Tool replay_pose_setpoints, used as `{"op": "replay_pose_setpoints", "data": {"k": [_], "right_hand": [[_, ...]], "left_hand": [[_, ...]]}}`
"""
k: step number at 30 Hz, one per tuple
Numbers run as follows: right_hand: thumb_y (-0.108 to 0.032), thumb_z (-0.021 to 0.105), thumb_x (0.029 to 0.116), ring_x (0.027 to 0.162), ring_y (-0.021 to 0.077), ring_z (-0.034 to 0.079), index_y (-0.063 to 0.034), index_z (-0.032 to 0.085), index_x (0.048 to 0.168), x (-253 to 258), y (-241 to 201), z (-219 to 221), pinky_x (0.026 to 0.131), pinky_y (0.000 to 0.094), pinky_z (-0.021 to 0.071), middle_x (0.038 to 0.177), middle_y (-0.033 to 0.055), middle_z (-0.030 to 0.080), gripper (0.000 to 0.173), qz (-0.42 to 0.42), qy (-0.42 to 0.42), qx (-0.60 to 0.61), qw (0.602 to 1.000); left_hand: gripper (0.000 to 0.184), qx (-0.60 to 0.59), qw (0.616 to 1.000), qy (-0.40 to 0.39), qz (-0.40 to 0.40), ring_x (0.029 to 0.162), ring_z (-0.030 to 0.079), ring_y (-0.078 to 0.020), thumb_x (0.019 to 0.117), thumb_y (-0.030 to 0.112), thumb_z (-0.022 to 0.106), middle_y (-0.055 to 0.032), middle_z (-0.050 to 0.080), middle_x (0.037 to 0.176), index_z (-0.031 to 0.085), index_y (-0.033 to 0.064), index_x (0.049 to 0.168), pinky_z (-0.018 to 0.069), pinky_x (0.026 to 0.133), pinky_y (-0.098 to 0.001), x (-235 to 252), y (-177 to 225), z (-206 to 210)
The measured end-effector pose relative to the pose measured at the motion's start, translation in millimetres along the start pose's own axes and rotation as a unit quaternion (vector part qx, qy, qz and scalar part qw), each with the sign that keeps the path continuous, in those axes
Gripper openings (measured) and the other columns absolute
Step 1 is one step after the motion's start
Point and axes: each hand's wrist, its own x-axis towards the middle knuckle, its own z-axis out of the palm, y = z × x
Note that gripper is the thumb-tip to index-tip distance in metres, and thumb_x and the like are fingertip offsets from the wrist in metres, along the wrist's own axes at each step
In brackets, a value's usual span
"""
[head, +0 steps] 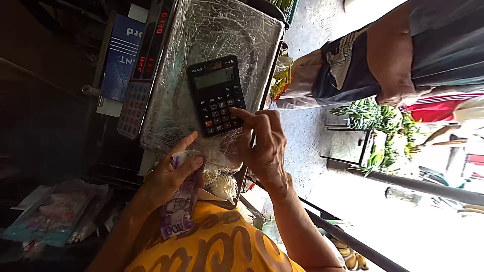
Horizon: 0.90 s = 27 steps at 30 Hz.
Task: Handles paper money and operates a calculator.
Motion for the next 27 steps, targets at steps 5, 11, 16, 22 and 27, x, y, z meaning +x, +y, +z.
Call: {"op": "replay_pose_setpoints", "data": {"k": [5,11,16,22,27], "right_hand": [[-0.003,0.056,0.0928,0.094,0.0241,0.061,-0.0029,0.062,0.108,-24.2,5.1,-0.6,0.074,0.0357,0.0488,0.100,0.0093,0.069,0.017,0.006,0.071,0.004,0.997],[-0.006,0.051,0.0981,0.099,0.0222,0.066,-0.0072,0.059,0.093,-31.7,-3.7,8.0,0.075,0.0359,0.0494,0.124,0.0032,0.073,0.009,0.017,0.030,-0.024,0.999],[-0.008,0.059,0.0884,0.083,0.0155,0.060,-0.0106,0.067,0.123,-27.1,-2.6,-2.2,0.067,0.0322,0.0485,0.091,0.0017,0.066,0.036,0.101,0.024,0.077,0.992],[-0.041,0.080,0.0820,0.129,0.0329,0.056,-0.0048,0.039,0.150,-10.5,-23.4,2.1,0.094,0.0545,0.0525,0.148,0.0174,0.052,0.087,0.173,0.061,0.093,0.979],[-0.065,0.078,0.0768,0.135,0.0442,0.051,-0.0088,0.016,0.163,36.2,-42.4,15.1,0.094,0.0639,0.0497,0.158,0.0243,0.039,0.120,0.186,0.000,0.028,0.982]], "left_hand": [[0.059,-0.014,1.000,-0.012,0.001,0.067,0.070,-0.0142,0.1045,0.017,0.051,-0.0081,0.070,0.083,0.033,0.0154,0.160,0.0618,0.066,-0.0248,0.2,-0.5,-2.0],[0.043,0.006,1.000,-0.020,0.013,0.069,0.069,-0.0107,0.1053,0.016,0.049,-0.0026,0.072,0.082,0.052,0.0080,0.148,0.0609,0.068,-0.0236,-2.1,-1.4,-1.2],[0.040,-0.004,0.999,-0.019,0.037,0.069,0.069,-0.0093,0.1060,0.014,0.045,-0.0005,0.072,0.087,0.054,-0.0006,0.142,0.0605,0.067,-0.0229,-6.9,-2.6,-4.0],[0.032,-0.036,0.994,0.060,0.080,0.065,0.069,-0.0098,0.1046,0.015,0.044,-0.0027,0.073,0.078,0.071,0.0023,0.118,0.0611,0.066,-0.0244,-30.0,6.6,-23.7],[0.036,-0.013,0.979,0.153,0.135,0.063,0.069,-0.0073,0.1060,0.028,0.046,-0.0029,0.073,0.076,0.073,0.0073,0.118,0.0600,0.063,-0.0209,-61.0,17.5,-62.8]]}}
